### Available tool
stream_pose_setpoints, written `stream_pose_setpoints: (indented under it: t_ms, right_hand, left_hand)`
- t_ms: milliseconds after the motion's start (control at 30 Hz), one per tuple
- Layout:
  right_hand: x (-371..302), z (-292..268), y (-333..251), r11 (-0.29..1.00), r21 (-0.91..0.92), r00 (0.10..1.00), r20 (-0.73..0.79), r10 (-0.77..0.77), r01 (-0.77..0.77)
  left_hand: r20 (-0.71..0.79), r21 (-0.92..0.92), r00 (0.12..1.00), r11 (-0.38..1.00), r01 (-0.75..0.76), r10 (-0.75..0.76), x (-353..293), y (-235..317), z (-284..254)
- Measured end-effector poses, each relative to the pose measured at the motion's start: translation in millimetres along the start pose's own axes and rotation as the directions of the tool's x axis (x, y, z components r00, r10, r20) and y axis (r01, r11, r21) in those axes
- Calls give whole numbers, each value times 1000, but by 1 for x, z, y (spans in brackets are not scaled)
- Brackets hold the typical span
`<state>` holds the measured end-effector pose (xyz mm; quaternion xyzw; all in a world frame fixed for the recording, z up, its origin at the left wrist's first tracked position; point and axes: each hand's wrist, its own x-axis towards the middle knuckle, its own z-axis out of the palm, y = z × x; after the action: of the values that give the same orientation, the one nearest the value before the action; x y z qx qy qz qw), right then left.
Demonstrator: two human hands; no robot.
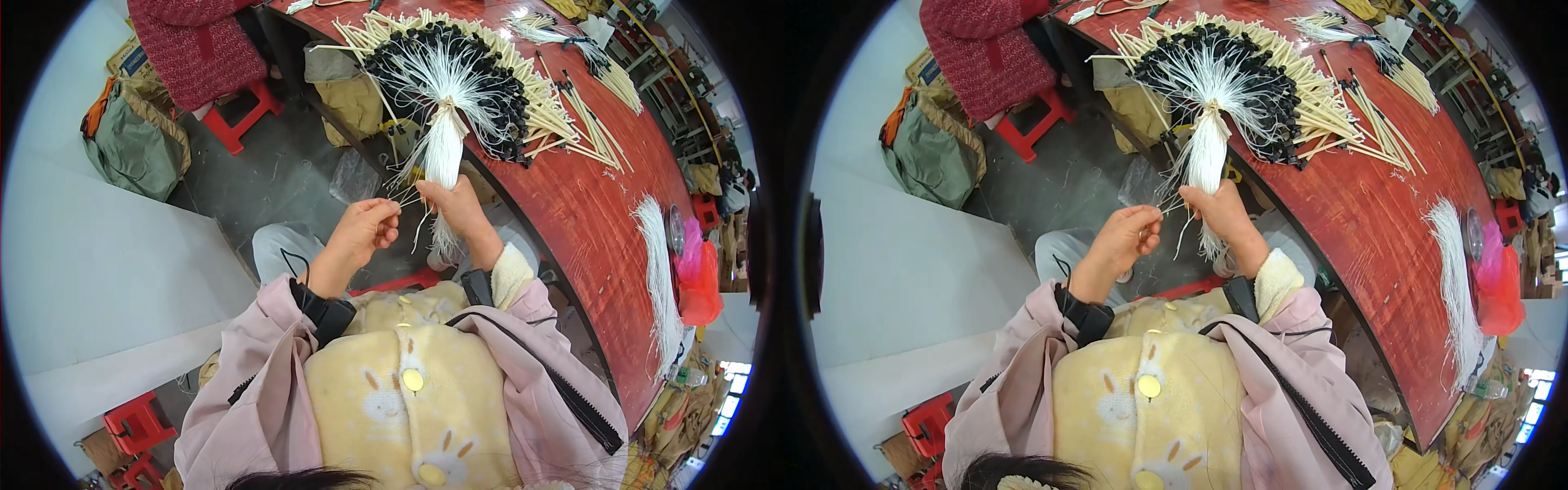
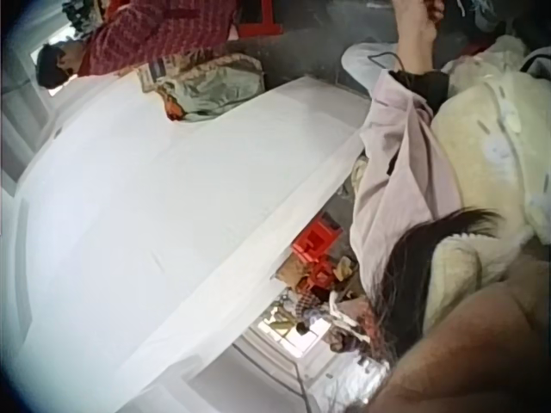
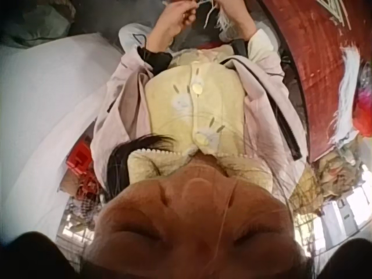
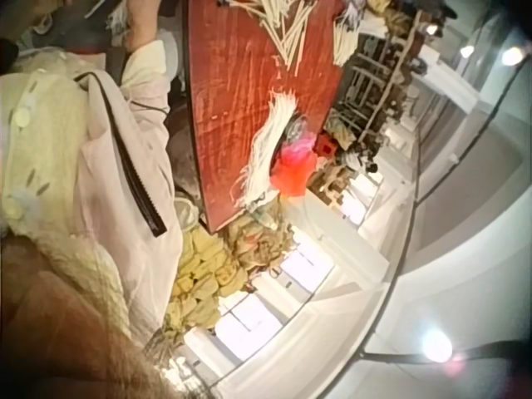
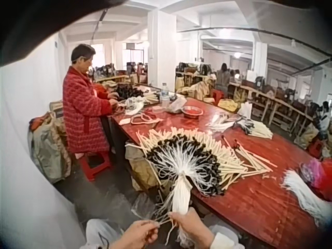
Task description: Manually assembling and tying decorative white fibers onto fan-like frames at a production workbench.
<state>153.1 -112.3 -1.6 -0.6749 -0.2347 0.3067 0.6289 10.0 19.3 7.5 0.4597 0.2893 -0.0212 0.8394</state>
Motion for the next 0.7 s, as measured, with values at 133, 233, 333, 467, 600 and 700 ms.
stream_pose_setpoints:
  t_ms: [133,233,333,467,600,700]
  right_hand:
    - [2,-2,-2,1000,-24,1000,13,8,-7]
    - [2,-2,-1,1000,-27,1000,6,9,-9]
    - [1,-2,1,1000,-28,1000,-24,12,-13]
    - [0,-2,0,999,-31,1000,-8,5,-5]
    - [-2,-2,-3,1000,-2,1000,3,6,-6]
    - [-2,-2,-7,1000,10,1000,31,6,-6]
  left_hand:
    - [104,-179,988,975,129,-111,-1,-9,-7]
    - [126,-196,982,967,161,-138,-2,-11,-8]
    - [49,-178,988,972,153,-147,-10,-3,1]
    - [2,-144,991,980,136,-137,-17,4,4]
    - [-12,-130,994,985,110,-112,-18,6,6]
    - [12,-106,996,991,86,-86,-15,2,4]
